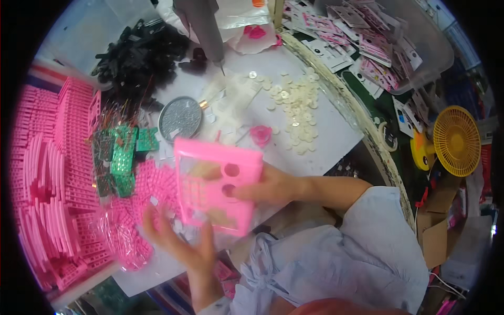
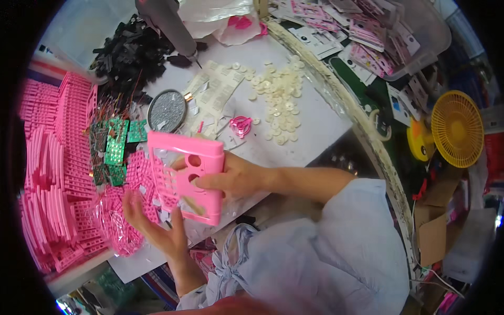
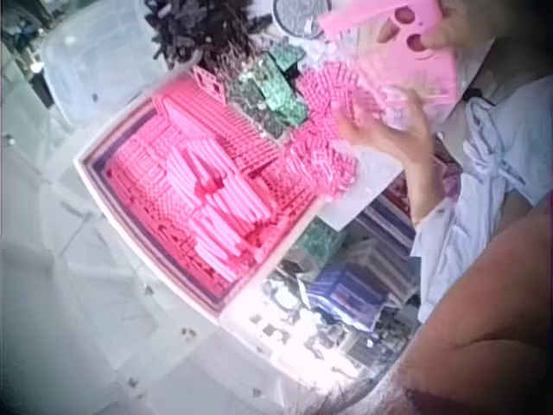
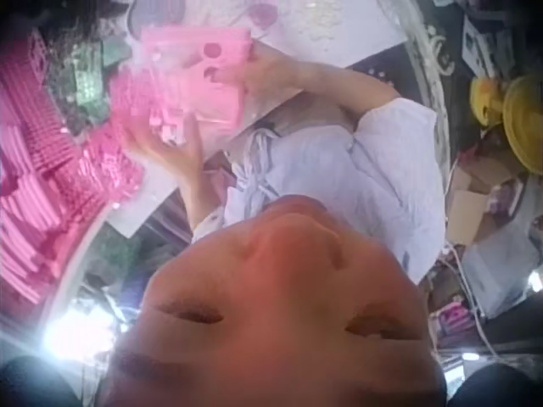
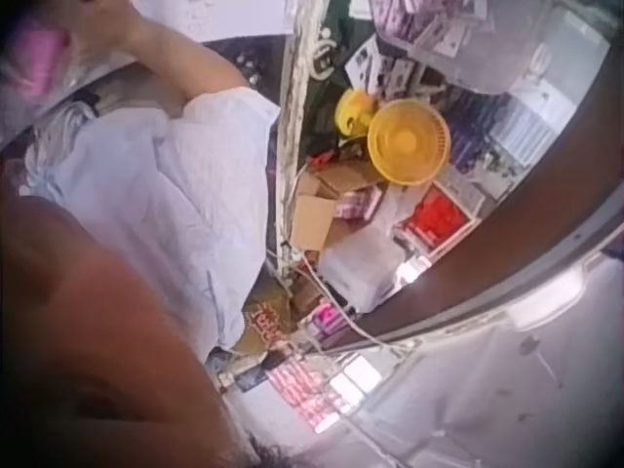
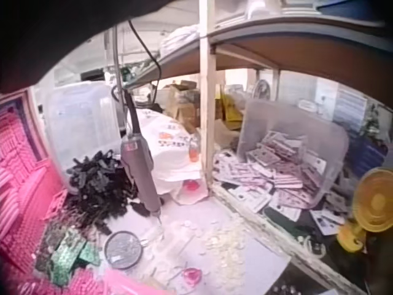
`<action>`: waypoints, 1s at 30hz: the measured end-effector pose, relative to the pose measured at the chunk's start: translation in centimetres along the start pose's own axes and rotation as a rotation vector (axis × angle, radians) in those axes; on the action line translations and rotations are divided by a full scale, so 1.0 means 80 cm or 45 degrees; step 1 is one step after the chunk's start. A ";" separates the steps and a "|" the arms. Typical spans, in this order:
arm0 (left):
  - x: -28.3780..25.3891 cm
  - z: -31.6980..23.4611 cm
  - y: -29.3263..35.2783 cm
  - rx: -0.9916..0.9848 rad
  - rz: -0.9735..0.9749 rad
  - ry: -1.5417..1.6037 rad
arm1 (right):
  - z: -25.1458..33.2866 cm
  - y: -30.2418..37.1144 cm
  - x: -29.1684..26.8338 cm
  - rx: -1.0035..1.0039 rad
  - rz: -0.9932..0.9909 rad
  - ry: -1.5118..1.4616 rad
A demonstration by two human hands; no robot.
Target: The recorder is assembling internal electronic components into a pink toy piggy bank casing using a handheld powered screwdriver.
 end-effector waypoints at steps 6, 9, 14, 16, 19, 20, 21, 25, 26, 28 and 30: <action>0.051 0.051 0.027 -0.735 0.415 1.277 | 0.083 0.014 -0.088 0.553 0.240 1.046; 0.035 0.061 0.018 -0.781 0.172 1.169 | 0.200 0.062 -0.291 -0.009 -1.116 1.890; 0.039 0.071 0.021 -0.657 0.068 0.959 | 0.250 0.116 -0.423 0.492 -1.316 2.688; 0.038 0.075 0.026 -0.678 0.025 0.948 | 0.247 0.109 -0.429 0.682 -1.279 2.661; 0.027 0.084 0.046 -0.846 -0.058 1.077 | 0.277 0.086 -0.384 0.988 -1.105 2.543; 0.034 0.088 0.051 -0.873 -0.025 1.144 | 0.299 0.113 -0.358 0.823 -1.277 2.560; 0.036 0.091 0.057 -0.911 -0.029 1.156 | 0.304 0.116 -0.335 0.616 -1.385 2.551; 0.060 0.086 0.054 -0.905 -0.008 1.254 | 0.224 0.124 -0.187 -0.402 -1.106 1.220; 0.067 0.084 0.055 -0.896 -0.006 1.362 | 0.178 0.125 -0.181 -0.359 -0.984 0.989; 0.073 0.076 0.062 -0.961 0.008 1.620 | 0.076 0.087 -0.126 -0.258 -0.814 0.727; 0.094 0.078 0.073 -1.020 -0.045 1.537 | 0.012 0.031 -0.057 -0.107 -0.525 0.408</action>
Point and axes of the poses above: each hand's wrist, its own y-axis away from the middle knuckle, its own x-axis out of the palm, z = x × y, the point moved 4 cm from there along -y, towards the middle knuckle, and after that the axes turned 4 degrees about z, right-handed, at the moved point
